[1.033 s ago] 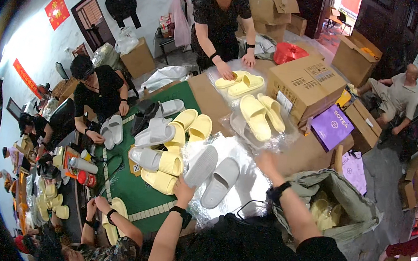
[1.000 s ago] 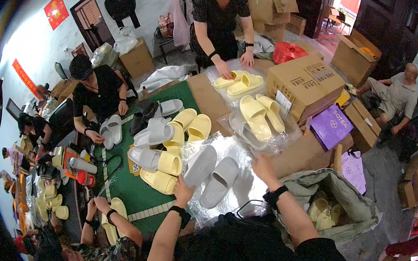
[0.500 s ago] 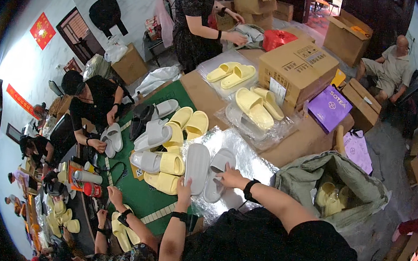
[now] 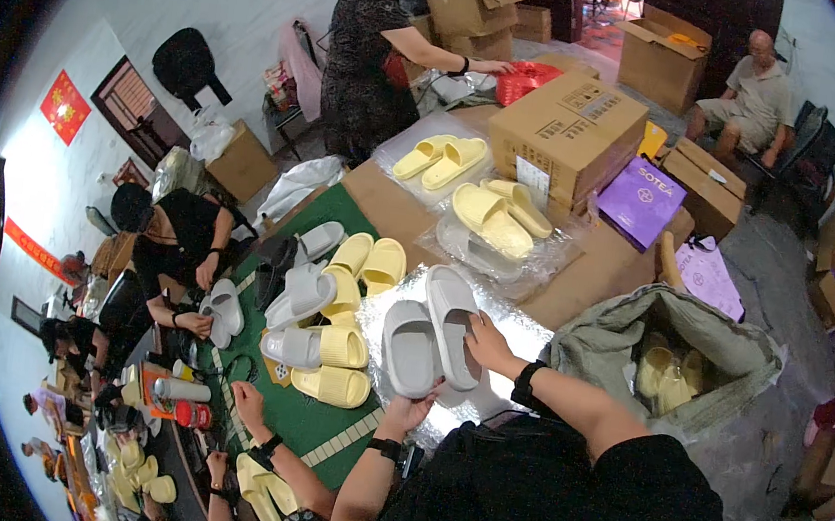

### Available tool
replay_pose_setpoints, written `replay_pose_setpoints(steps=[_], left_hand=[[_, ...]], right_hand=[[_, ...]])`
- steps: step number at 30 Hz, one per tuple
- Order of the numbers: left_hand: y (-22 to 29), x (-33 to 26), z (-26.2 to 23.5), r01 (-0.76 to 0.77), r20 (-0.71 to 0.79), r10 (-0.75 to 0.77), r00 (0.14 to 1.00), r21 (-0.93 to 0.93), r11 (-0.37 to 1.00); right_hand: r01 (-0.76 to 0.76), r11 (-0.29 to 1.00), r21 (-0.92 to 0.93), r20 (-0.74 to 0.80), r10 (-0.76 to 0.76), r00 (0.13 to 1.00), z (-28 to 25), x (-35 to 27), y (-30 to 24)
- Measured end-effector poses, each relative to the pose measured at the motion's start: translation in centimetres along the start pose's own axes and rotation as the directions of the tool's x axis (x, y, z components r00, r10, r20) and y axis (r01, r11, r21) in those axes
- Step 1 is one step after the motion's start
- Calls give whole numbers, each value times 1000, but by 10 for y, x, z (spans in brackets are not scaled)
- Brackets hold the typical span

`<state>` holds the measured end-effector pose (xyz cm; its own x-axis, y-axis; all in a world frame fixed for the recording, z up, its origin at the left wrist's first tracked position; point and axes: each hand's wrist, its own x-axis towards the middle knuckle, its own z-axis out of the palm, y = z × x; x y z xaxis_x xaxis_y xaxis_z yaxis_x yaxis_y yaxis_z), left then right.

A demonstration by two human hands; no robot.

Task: Packing pairs of slippers into plastic bags and placing them into a larger transport bag.

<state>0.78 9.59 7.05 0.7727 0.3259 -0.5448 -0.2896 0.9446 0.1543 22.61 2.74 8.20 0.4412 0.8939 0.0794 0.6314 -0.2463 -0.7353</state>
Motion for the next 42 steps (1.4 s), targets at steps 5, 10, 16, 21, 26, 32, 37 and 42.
replay_pose_setpoints(steps=[5,10,16,21,26,32,37,42], left_hand=[[-20,18,19,-226,210,275,938,974,28],[-39,30,-30,-145,380,21,925,405,-903],[-48,14,-45,-95,279,12,960,369,-924],[-43,8,-55,-75,279,12,960,300,-951],[-44,9,-79,-36,391,49,919,205,-978],[-47,4,-71,-36,358,90,929,330,-943],[-49,5,-69,12,321,112,940,298,-955],[-52,24,-57,-67,362,-6,932,156,-985]], right_hand=[[-13,991,-135,-159,-9,987,-22,-5,-3],[-31,975,-222,-167,-7,986,-31,-6,26],[-80,987,-137,71,90,993,-24,-5,32],[-53,904,-424,112,111,988,-4,-2,-5],[33,978,-205,333,38,942,37,-3,-21],[-9,934,-358,514,205,833,49,11,-11],[55,984,-170,491,36,871,43,10,-1],[27,971,238,396,-123,910,6,-13,4]])
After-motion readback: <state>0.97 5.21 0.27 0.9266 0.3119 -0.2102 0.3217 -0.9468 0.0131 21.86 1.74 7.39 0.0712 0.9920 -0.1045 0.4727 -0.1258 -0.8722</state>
